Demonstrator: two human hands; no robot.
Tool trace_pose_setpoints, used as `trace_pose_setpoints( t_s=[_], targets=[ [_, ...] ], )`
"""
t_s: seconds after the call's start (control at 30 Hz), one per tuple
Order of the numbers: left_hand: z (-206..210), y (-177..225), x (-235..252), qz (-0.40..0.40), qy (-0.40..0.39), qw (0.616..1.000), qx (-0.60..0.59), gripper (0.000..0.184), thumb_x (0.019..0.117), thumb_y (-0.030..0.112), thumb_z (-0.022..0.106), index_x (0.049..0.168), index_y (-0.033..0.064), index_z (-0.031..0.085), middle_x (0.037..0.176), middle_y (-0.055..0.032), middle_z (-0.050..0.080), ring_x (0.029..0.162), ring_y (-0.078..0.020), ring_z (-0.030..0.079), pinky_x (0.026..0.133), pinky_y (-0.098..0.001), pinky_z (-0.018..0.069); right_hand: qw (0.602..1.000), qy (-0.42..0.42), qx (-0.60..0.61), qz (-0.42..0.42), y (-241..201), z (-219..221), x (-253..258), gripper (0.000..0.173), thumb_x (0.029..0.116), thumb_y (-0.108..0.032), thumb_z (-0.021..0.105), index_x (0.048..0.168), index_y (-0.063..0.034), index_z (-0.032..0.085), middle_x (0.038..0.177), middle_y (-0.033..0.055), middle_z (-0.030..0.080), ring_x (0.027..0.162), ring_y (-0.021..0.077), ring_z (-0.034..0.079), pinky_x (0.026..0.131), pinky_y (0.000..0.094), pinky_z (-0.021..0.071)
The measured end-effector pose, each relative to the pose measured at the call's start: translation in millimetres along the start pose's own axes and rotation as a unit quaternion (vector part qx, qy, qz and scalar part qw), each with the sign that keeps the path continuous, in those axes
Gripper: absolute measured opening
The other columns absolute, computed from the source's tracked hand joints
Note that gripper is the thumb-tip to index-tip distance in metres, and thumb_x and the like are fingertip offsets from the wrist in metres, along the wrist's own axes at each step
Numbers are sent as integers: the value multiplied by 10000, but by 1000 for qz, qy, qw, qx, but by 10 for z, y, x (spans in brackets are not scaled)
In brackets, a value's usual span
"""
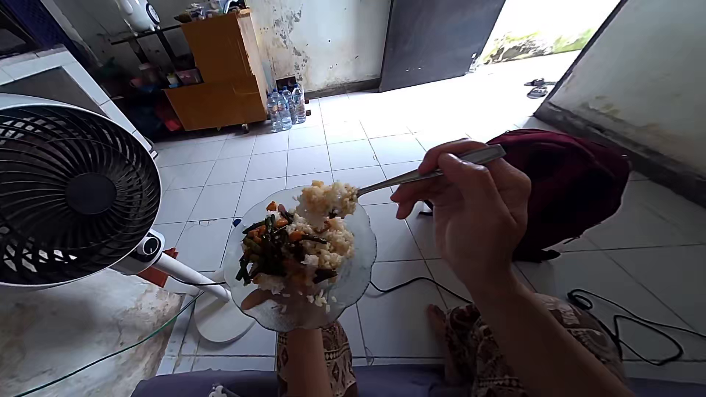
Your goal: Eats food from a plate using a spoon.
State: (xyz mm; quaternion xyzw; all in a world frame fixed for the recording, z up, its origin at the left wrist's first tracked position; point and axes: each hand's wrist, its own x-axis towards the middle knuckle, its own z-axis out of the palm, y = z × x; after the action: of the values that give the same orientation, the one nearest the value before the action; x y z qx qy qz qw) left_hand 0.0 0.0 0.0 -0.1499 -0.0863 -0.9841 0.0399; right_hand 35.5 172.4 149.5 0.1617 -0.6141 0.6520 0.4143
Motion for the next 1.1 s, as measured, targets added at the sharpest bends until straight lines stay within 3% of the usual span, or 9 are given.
trace_pose_setpoints(
  t_s=[0.1, 0.17, 0.27, 0.33, 0.4, 0.6, 0.7, 0.83, 1.1],
  targets=[
    [3, 80, -29, -24, -150, 988, -17, 487, 873, 540, 652, 1088, 116, 754, 1056, 16, 748, 1027, -53, 685, 908, -236, 543, 994, -32, -81, -61, 49, -8, -2, 250, 1084, -143, 389, 986, -187, 614, 795, -157, 693, 652, -21, 678, 586, 165, 597],
    [-24, 82, 29, -27, -204, 978, -12, 552, 886, 561, 656, 1168, 92, 728, 1166, -13, 728, 1146, -92, 655, 996, -278, 517, 976, -95, -150, -125, 90, -26, -17, 215, 1089, -163, 426, 1008, -85, 609, 815, -82, 670, 704, -30, 665, 639, 158, 591],
    [-16, 57, 7, 2, -190, 982, 1, 497, 906, 553, 632, 1125, 122, 749, 1114, 12, 746, 1100, -69, 676, 964, -253, 533, 924, -216, -217, -230, 107, -18, -5, 252, 1063, -131, 453, 974, 14, 640, 787, 60, 658, 743, 15, 631, 694, 127, 516],
    [-15, 52, -49, -7, -130, 991, -17, 439, 876, 532, 635, 1024, 138, 757, 994, 28, 747, 970, -49, 690, 863, -231, 553, 895, -271, -225, -274, 100, -13, 6, 246, 1044, -116, 456, 980, -4, 665, 783, 86, 656, 751, 61, 617, 697, 128, 482],
    [-49, 50, -21, -22, -148, 988, -32, 495, 867, 568, 665, 1085, 131, 745, 1046, 21, 748, 1010, -54, 689, 896, -242, 550, 881, -297, -216, -297, 72, -28, 24, 233, 1043, -99, 455, 993, -11, 665, 793, 94, 651, 766, 85, 612, 698, 140, 468],
    [167, 102, -82, -5, -159, 987, -37, 412, 931, 468, 628, 1075, 101, 749, 1032, 19, 754, 1007, -30, 687, 894, -207, 542, 894, -295, -180, -285, -51, -176, 99, 240, 1083, -137, 444, 1018, -4, 633, 857, 81, 657, 874, 49, 645, 786, 129, 512],
    [209, 107, -97, -7, -139, 990, -35, 387, 906, 461, 658, 1024, 106, 754, 980, 20, 754, 954, -20, 691, 853, -195, 550, 915, -267, -161, -255, -106, -255, 126, 240, 1095, -193, 461, 1017, -37, 626, 905, 28, 670, 922, 18, 670, 813, 154, 564],
    [5, 79, -54, 3, -210, 977, -26, 454, 955, 503, 607, 1160, 115, 723, 1115, 10, 741, 1083, -42, 672, 942, -234, 536, 928, -245, -157, -232, -136, -328, 157, 213, 1090, -200, 473, 1047, -80, 644, 935, -20, 688, 936, 6, 679, 815, 169, 579],
    [103, 22, -178, 27, -96, 995, 19, 359, 948, 472, 620, 1037, 151, 753, 976, 44, 752, 957, -7, 691, 851, -192, 554, 925, -253, -186, -213, -95, -300, 169, 248, 1083, -165, 450, 1014, -20, 639, 845, -6, 666, 818, -52, 627, 747, 88, 517]
  ],
)
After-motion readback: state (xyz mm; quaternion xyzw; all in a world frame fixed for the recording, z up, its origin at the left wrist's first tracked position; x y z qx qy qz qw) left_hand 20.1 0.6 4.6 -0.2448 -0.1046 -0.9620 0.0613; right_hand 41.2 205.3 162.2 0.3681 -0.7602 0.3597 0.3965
